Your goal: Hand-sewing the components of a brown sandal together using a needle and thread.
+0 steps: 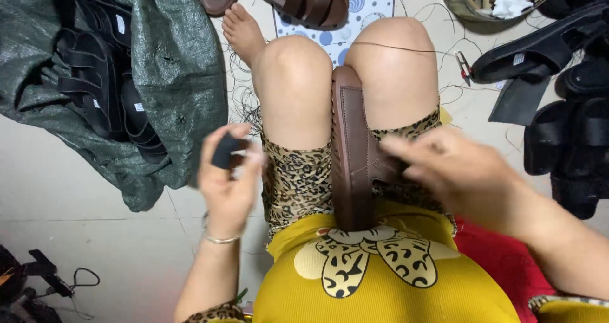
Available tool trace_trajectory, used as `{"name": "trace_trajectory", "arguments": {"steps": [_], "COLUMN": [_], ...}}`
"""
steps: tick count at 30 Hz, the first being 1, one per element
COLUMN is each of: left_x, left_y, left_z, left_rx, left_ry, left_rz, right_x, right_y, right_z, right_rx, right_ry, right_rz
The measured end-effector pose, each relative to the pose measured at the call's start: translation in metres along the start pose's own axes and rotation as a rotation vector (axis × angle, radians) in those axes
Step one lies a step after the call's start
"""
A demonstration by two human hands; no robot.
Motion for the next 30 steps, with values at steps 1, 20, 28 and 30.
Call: {"name": "trace_trajectory", "arguments": {"steps": [1, 20, 28, 30], "left_x": [-0.005, -0.036, -0.043, -0.034], "left_y": [-0.008, -0.006, -0.007, -0.022], "left_z": [-0.026, -0.121, -0.102, -0.083], "left_rx": [-0.191, 0.259, 0.272, 0.371], "left_ry": [0.201, 0.429, 0.297, 0.182], "left_rz": [0.041, -0.237, -0.359, -0.393], "right_x": [0.001, -0.006, 0.024, 0.023], "right_y": [0.025, 0.081, 0.101, 0.081], "right_z": [-0.002, -0.030, -0.008, -0.009], "right_rx": [-0.069, -1.082, -0.494, -0.188], "right_ry": [-0.080, 0.020, -0.249, -0.228], "right_rz": [0.272, 0.577, 0.674, 0.660]}}
Point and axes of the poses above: each hand's wrist, its own x-axis towards the middle knuckle, its own z-axis out of the back of the hand, y = z × x, the point moved 10 cm from there along x, towards the middle knuckle, and after that the axes turned 15 degrees about z, right-handed, at the moved point
